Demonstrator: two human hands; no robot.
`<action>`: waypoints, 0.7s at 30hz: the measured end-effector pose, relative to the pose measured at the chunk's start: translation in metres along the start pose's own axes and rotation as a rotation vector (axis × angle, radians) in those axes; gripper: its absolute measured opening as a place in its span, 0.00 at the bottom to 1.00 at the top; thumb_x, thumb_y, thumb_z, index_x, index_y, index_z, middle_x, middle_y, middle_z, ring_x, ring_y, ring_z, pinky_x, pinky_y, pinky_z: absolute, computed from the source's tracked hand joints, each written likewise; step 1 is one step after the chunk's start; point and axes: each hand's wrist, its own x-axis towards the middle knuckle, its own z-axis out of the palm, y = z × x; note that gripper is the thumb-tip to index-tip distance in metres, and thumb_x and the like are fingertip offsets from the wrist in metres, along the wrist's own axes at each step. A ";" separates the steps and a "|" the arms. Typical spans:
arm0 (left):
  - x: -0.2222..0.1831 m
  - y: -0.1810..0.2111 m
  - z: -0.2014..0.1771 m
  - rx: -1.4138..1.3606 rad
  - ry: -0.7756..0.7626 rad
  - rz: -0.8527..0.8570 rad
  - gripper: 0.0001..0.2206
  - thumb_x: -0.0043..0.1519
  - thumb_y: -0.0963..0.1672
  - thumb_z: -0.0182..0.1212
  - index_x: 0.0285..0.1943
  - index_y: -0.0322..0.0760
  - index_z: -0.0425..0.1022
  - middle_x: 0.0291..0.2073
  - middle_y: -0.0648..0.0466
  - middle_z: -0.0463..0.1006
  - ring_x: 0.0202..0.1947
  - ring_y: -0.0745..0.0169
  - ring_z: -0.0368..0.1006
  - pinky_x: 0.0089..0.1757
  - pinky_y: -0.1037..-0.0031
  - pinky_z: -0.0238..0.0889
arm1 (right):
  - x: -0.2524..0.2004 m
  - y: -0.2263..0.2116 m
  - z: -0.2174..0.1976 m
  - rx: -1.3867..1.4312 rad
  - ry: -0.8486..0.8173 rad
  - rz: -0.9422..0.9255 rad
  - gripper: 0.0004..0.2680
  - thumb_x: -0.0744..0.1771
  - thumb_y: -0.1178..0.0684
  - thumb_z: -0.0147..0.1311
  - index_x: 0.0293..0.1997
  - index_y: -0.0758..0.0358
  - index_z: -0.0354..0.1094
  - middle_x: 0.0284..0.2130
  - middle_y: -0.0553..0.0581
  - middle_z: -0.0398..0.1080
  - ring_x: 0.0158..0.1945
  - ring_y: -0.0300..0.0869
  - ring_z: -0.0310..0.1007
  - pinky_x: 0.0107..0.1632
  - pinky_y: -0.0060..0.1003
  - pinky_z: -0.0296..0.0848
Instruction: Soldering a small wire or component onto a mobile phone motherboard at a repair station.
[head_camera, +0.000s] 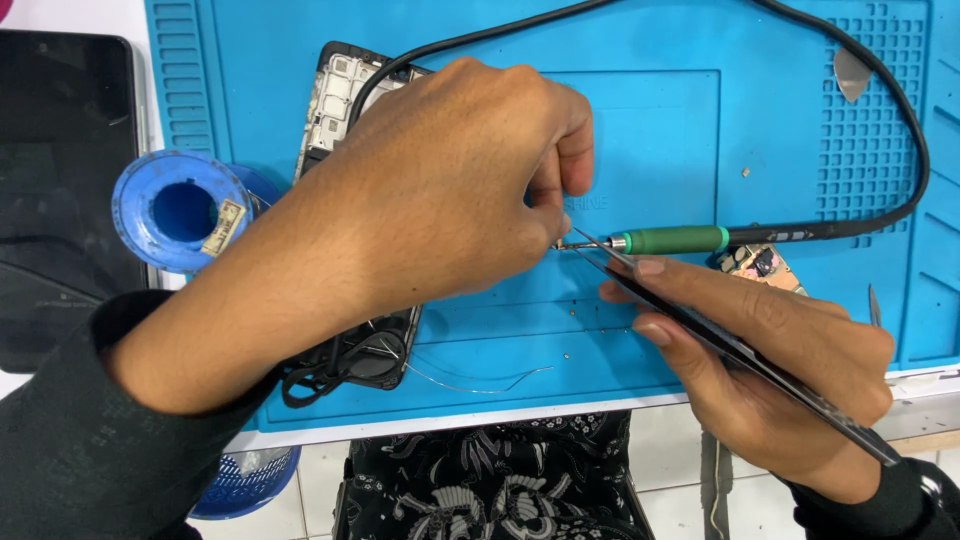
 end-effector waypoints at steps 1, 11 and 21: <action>0.000 0.000 0.000 -0.002 -0.001 0.002 0.11 0.50 0.39 0.56 0.36 0.48 0.80 0.19 0.70 0.85 0.32 0.61 0.81 0.33 0.57 0.69 | 0.000 0.000 0.000 0.006 0.000 -0.002 0.08 0.65 0.64 0.58 0.44 0.84 0.72 0.41 0.74 0.77 0.44 0.58 0.86 0.42 0.33 0.85; 0.000 -0.001 0.001 -0.010 0.013 0.020 0.10 0.50 0.39 0.56 0.35 0.47 0.80 0.19 0.70 0.85 0.32 0.61 0.82 0.32 0.57 0.69 | 0.000 -0.001 0.000 0.019 0.001 0.010 0.08 0.65 0.64 0.58 0.44 0.85 0.71 0.40 0.74 0.77 0.44 0.58 0.86 0.42 0.34 0.85; 0.000 -0.001 0.001 -0.008 0.009 0.015 0.10 0.50 0.39 0.56 0.35 0.48 0.80 0.19 0.70 0.86 0.32 0.62 0.82 0.33 0.57 0.69 | 0.001 -0.001 0.001 0.023 0.003 0.008 0.08 0.65 0.64 0.58 0.44 0.84 0.71 0.41 0.75 0.77 0.44 0.58 0.86 0.43 0.34 0.86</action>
